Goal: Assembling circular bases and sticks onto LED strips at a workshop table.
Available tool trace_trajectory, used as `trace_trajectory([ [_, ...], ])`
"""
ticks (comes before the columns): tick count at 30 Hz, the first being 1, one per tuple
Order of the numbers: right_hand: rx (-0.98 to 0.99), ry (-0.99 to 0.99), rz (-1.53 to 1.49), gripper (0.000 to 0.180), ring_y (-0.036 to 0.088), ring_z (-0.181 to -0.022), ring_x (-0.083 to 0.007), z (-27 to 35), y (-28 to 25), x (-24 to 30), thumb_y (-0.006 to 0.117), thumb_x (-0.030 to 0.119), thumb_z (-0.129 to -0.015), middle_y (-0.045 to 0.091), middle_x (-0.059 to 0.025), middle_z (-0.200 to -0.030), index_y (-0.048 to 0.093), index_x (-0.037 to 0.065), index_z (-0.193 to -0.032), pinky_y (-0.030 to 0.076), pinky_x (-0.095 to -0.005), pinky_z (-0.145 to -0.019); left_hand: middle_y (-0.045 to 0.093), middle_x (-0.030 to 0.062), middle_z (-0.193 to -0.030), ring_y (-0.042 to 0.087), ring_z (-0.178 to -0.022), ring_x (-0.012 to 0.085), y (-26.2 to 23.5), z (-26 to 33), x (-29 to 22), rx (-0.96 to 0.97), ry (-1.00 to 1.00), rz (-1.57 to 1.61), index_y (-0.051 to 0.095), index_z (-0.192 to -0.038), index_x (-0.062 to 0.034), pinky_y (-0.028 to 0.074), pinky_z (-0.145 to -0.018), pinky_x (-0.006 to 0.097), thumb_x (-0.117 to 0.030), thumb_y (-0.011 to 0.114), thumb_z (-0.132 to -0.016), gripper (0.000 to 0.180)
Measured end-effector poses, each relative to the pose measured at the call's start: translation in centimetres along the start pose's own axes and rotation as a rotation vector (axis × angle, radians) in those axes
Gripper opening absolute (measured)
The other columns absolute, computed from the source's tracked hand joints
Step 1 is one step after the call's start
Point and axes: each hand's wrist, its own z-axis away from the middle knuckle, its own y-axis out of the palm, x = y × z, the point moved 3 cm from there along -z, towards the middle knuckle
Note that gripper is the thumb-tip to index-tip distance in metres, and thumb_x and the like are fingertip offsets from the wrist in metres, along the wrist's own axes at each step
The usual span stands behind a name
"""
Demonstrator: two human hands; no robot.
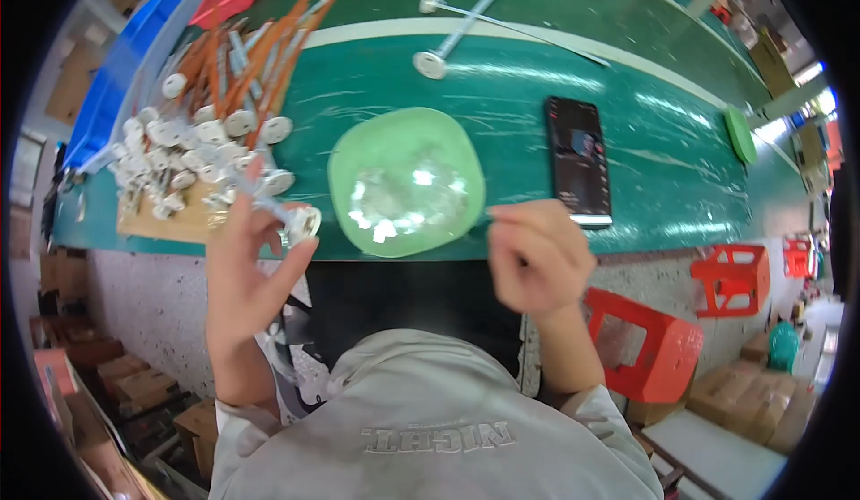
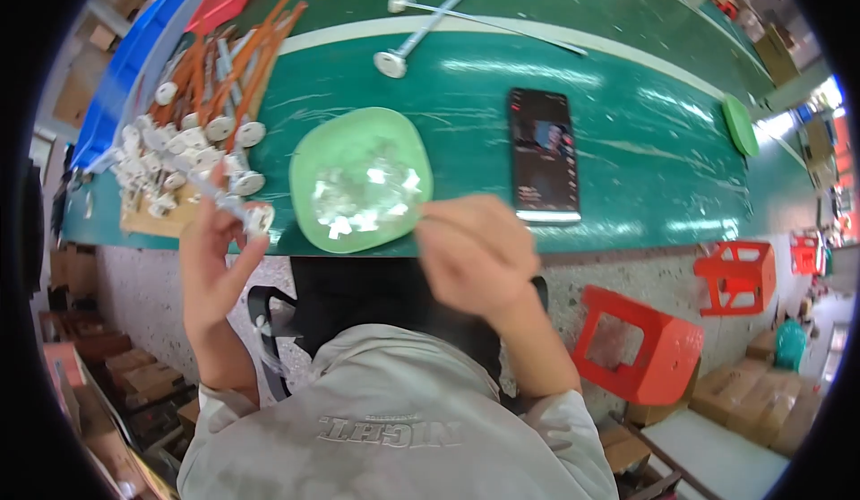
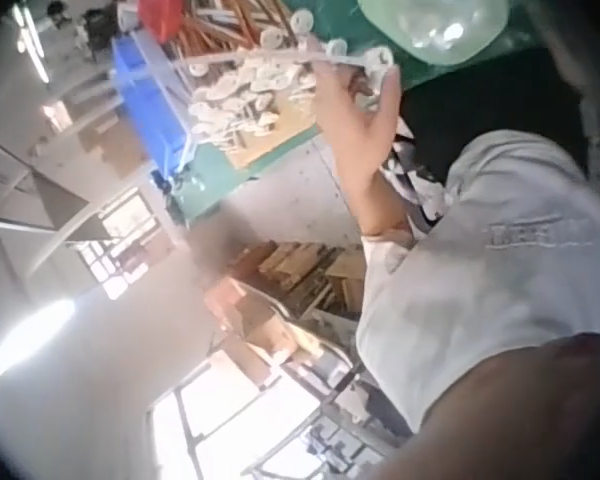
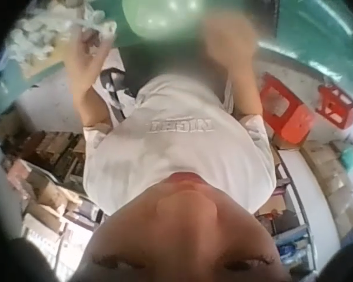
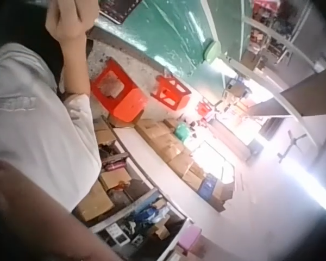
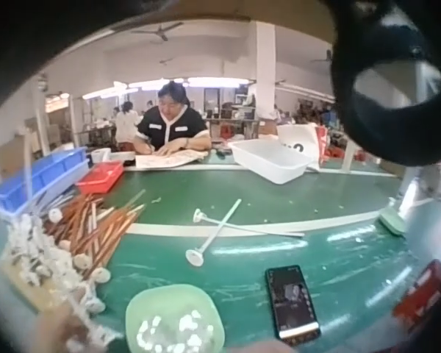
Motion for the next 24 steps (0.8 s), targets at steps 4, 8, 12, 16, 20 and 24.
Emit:
trace_trajectory([
  [4, -0.034, 0.091, -0.078, 0.019, 0.065, -0.065, -0.0269, 1.5, -1.0, -1.9, 0.066, -0.014, -0.071, 0.069, -0.0157, -0.078, 0.064, -0.003, -0.087, 0.05, -0.0312, -0.059, 0.068, 0.0134, -0.084, 0.054, -0.064, 0.0158, -2.0, -2.1, 0.9, -0.102, 0.092, -0.331, 0.048, -0.138, 0.0049, 0.044, -0.06, 0.028, -0.007, 0.073, -0.08, 0.064],
  [8, 0.033, 0.13, 0.032, 0.018, 0.064, -0.063, -0.0254, 0.7, 0.6, -2.3, 0.069, -0.012, -0.07, 0.068, -0.0135, -0.076, 0.065, -0.002, -0.085, 0.049, -0.03, -0.057, 0.066, 0.0135, -0.08, 0.056, -0.065, 0.0183, -3.9, -2.7, 2.2, -0.212, 0.012, -0.506, 0.061, -0.125, 0.0035, 0.044, -0.06, 0.031, -0.013, 0.071, -0.083, 0.046],
  [12, 0.072, 0.115, 0.07, 0.017, 0.058, -0.054, -0.0221, 0.7, 1.5, -2.1, 0.072, -0.008, -0.068, 0.062, -0.0095, -0.067, 0.067, 0.0, -0.081, 0.044, -0.0292, -0.049, 0.065, 0.0144, -0.081, 0.06, -0.07, 0.0235, -5.5, -5.0, 1.6, -0.215, -0.078, -0.698, 0.066, -0.117, 0.0015, 0.047, -0.063, 0.035, -0.016, 0.072, -0.084, 0.038],
  [16, 0.053, 0.069, 0.152, 0.017, 0.051, -0.046, -0.0193, 1.1, 1.1, -2.0, 0.074, -0.006, -0.066, 0.056, -0.0058, -0.061, 0.067, 0.001, -0.081, 0.038, -0.029, -0.043, 0.064, 0.0149, -0.093, 0.06, -0.08, 0.0293, -4.6, -7.3, 1.7, -0.264, 0.256, -0.882, 0.069, -0.107, 0.0006, 0.048, -0.074, 0.038, -0.014, 0.072, -0.083, 0.029],
  [20, 0.045, 0.071, 0.167, 0.018, 0.05, -0.046, -0.0185, 1.4, 1.0, -2.2, 0.074, -0.006, -0.066, 0.055, -0.0049, -0.06, 0.067, 0.001, -0.081, 0.037, -0.0286, -0.042, 0.063, 0.0149, -0.106, 0.058, -0.099, 0.03, -4.2, -8.3, 3.3, -0.193, 0.299, -0.924, 0.069, -0.106, 0.0002, 0.046, -0.084, 0.042, -0.014, 0.072, -0.081, 0.029],
  [24, 0.065, 0.047, 0.164, 0.018, 0.05, -0.046, -0.0184, 1.6, 1.1, -2.2, 0.074, -0.005, -0.066, 0.055, -0.0043, -0.06, 0.067, 0.002, -0.081, 0.037, -0.0283, -0.043, 0.062, 0.0146, -0.116, 0.056, -0.109, 0.0312, -3.5, -9.0, 2.7, -0.183, 0.479, -1.044, 0.069, -0.105, -0.0008, 0.044, -0.09, 0.046, -0.016, 0.073, -0.079, 0.031],
])
